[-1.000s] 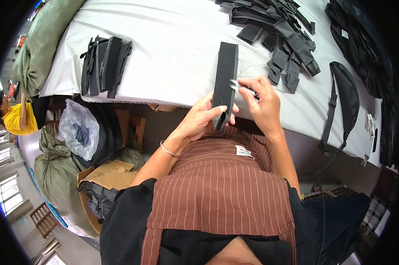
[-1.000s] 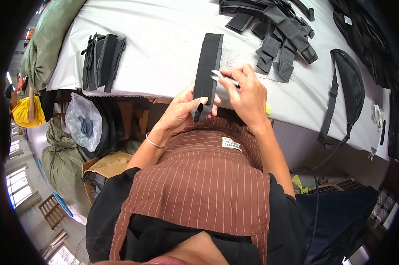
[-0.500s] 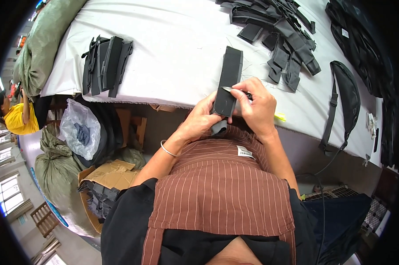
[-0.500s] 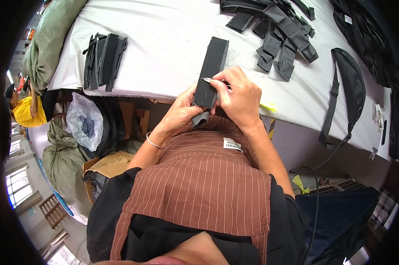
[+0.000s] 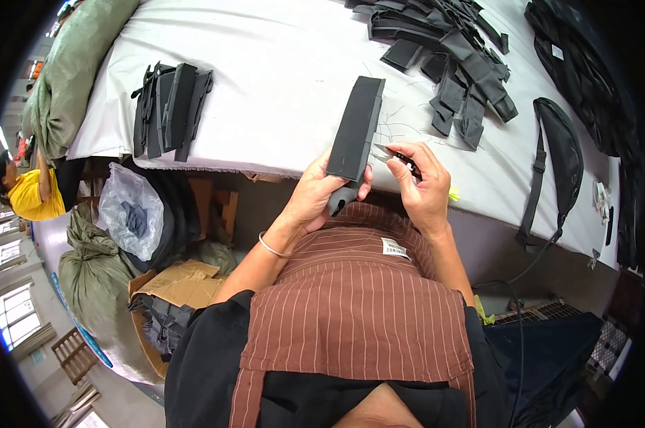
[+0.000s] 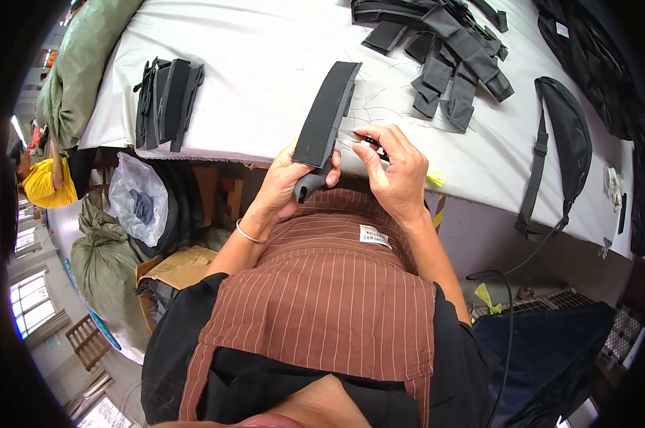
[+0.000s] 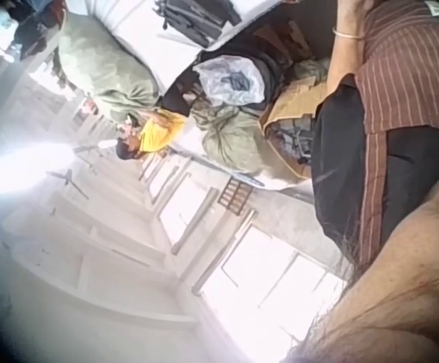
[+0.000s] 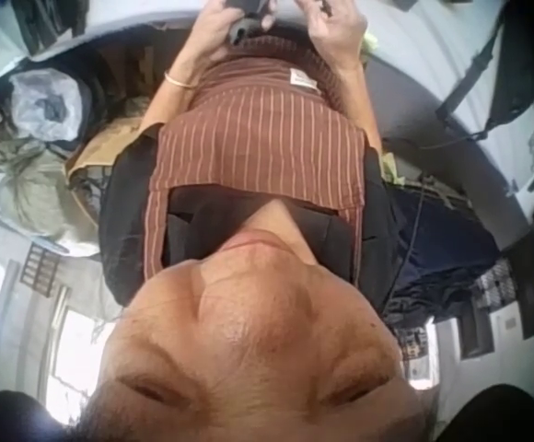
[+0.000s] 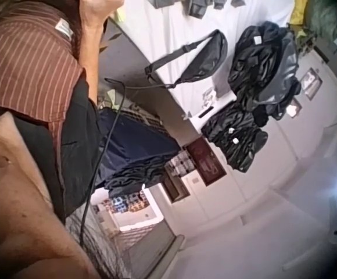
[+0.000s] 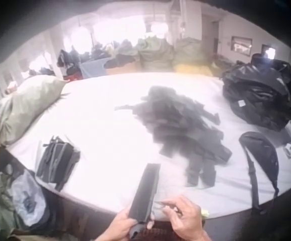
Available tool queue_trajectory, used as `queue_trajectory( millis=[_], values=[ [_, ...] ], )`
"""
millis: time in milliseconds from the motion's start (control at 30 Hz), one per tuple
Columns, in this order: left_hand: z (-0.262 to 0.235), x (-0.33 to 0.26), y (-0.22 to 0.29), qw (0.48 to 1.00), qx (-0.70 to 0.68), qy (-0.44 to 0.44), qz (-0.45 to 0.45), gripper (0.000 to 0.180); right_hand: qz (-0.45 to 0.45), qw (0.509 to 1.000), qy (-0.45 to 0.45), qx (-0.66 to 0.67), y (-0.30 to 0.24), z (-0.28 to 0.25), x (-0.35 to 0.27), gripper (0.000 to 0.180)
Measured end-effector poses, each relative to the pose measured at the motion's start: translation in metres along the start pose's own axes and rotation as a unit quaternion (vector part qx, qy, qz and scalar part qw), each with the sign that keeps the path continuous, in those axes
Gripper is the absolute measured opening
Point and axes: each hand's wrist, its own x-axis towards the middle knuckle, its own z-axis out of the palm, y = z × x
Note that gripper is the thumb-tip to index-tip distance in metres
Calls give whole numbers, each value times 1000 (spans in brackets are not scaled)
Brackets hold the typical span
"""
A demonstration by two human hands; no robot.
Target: The recorder is inspecting and trimming loose threads from black fabric pouch or bag components using snips.
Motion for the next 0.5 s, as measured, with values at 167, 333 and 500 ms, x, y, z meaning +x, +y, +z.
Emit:
queue_trajectory(
  millis=[167, 333, 500],
  values=[
    [0, 1, -3, 1000, -9, 0, -2, 22, -19, 1000, 12, -10, 4, 2, 3, 12],
    [2, 1, -1, 1000, -24, 16, -7, 22, -9, 999, -2, 31, 5, -4, 1, 11],
    [3, 3, -1, 999, -21, 32, 0, 21, -16, 1000, 18, -9, 8, 2, 2, 11]
  ],
)
